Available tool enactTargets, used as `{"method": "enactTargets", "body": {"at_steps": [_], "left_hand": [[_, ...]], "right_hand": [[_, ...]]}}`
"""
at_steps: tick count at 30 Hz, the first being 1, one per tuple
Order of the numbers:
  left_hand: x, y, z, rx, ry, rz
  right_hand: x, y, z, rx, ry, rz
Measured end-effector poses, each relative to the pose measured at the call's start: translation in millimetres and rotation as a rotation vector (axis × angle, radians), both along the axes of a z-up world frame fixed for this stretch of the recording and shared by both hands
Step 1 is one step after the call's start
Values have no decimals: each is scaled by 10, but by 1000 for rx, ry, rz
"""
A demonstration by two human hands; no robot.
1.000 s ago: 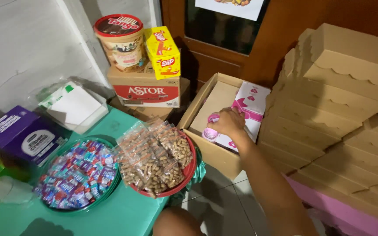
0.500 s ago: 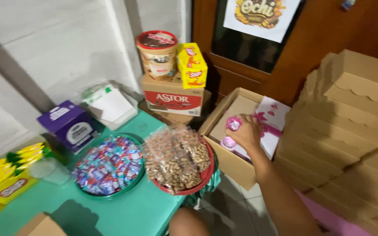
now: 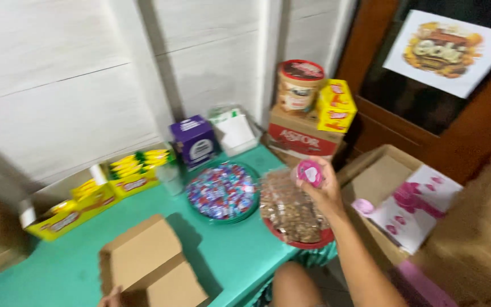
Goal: Pack various snack items into a small cardboard box and stack the finished box
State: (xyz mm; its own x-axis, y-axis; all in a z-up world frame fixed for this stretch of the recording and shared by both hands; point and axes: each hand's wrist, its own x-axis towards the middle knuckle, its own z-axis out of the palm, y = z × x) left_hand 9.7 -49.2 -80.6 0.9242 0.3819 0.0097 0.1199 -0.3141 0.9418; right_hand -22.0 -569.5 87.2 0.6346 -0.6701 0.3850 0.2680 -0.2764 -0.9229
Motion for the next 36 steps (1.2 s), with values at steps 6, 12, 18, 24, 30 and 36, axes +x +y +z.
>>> {"method": "enactTargets", "body": {"at_steps": [6, 12, 18, 24, 30, 36], "left_hand": [[30, 376, -136, -52, 88, 45], [-92, 417, 336, -62, 76, -127], [-132, 445, 610, -83, 125, -227], [-136, 476, 822, -63, 212, -286], [-116, 489, 813, -122, 249, -275], [-121, 478, 786, -154, 251, -285]], "right_hand": [[148, 1426, 92, 495, 14, 583], [227, 2623, 178, 618, 254, 843], [198, 3298, -13, 633, 522, 790], [95, 3462, -60, 359, 739, 801], [60, 3576, -307, -38, 872, 840], [89, 3630, -608, -414, 691, 857]]}}
